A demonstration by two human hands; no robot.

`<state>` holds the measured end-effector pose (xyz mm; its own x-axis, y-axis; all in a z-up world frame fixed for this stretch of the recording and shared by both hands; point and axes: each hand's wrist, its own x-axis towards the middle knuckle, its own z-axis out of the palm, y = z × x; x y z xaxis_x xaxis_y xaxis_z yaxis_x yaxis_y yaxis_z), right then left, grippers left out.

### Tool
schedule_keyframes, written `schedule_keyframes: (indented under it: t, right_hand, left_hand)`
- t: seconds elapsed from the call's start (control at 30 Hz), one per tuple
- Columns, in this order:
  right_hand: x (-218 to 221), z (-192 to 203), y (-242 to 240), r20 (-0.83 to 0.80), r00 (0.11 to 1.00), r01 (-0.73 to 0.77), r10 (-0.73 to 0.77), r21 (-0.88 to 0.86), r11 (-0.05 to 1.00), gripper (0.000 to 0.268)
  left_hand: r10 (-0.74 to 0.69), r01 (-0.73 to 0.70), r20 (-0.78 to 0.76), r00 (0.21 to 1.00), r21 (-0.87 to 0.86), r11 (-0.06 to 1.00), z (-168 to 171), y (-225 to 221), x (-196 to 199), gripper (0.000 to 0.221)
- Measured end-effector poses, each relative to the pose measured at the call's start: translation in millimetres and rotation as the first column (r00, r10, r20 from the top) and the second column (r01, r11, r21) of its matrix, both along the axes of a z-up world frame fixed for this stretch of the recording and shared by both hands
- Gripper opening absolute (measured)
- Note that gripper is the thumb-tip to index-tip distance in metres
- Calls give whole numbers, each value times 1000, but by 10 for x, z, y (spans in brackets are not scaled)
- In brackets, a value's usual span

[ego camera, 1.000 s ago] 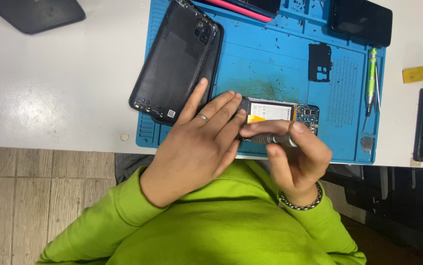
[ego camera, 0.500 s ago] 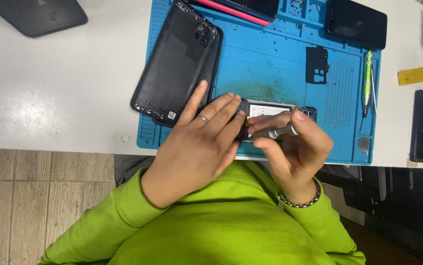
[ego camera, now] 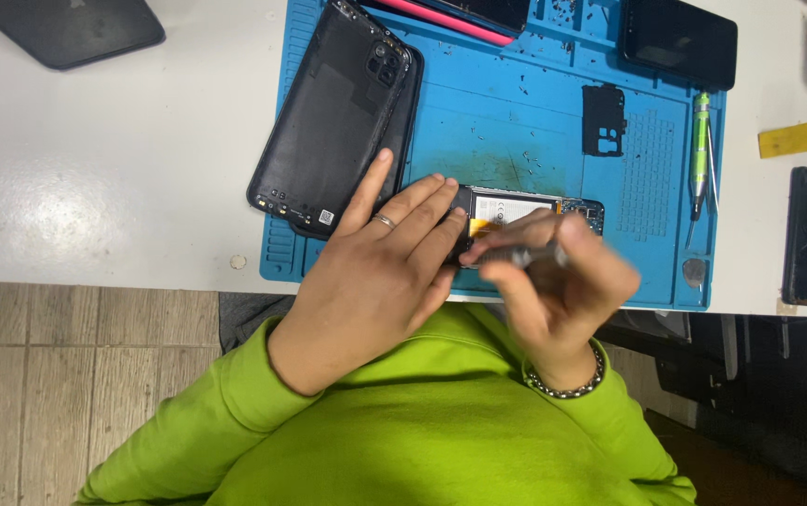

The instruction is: The person uses a precision screwdriver to remove screws from the internal frame of a disassembled smartphone. The phone is placed on a blue anti-static mat, and the person systematically unscrews components while keeping the device steady with their other hand.

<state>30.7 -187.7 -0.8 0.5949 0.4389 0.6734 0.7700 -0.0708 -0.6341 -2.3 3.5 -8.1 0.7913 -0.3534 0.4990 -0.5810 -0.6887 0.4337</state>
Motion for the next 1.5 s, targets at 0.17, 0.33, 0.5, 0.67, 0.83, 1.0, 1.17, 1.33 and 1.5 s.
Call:
schedule_keyframes:
  t: [0.17, 0.33, 0.5, 0.67, 0.83, 1.0, 1.17, 1.33, 1.5]
  right_hand:
    - [-4, -57, -7, 10, 993, 116, -117, 6, 993, 68]
    - [-84, -32, -106, -198, 971, -128, 135, 49, 991, 60]
    - [-77, -11, -89, -130, 986, -109, 106, -15, 994, 58]
    - [-48, -60, -15, -19, 1000, 13, -14, -19, 1000, 64]
    - [-111, -201, -32, 17, 991, 132, -132, -10, 991, 70]
    - [-201, -431, -107, 48, 911, 409, -409, 8, 913, 74]
    - [-233, -154, -17, -241, 879, 440, -411, 79, 895, 69]
    - [-9, -53, -248, -135, 938, 347, -320, 322, 881, 66]
    - [73, 58, -401, -155, 903, 430, -401, 313, 847, 62]
  left_hand:
    - [-2, 2, -18, 1000, -3, 1000, 13, 3, 5, 40]
    - [13, -13, 3, 1000, -14, 1000, 19, -11, 11, 37]
    - [12, -12, -18, 1000, -19, 1000, -7, -14, 6, 38]
    - [16, -16, -18, 1000, -4, 1000, -7, -22, 10, 40]
    - [18, -18, -10, 1000, -6, 1000, 9, -23, 3, 38]
    - [11, -12, -3, 1000, -21, 1000, 52, -31, -9, 38]
    - [14, -14, -26, 1000, -31, 999, 106, -43, -9, 41]
    - [-4, 2, -32, 999, -52, 999, 141, -30, -37, 36]
    - [24, -11, 152, 988, -86, 996, -61, -30, -67, 15]
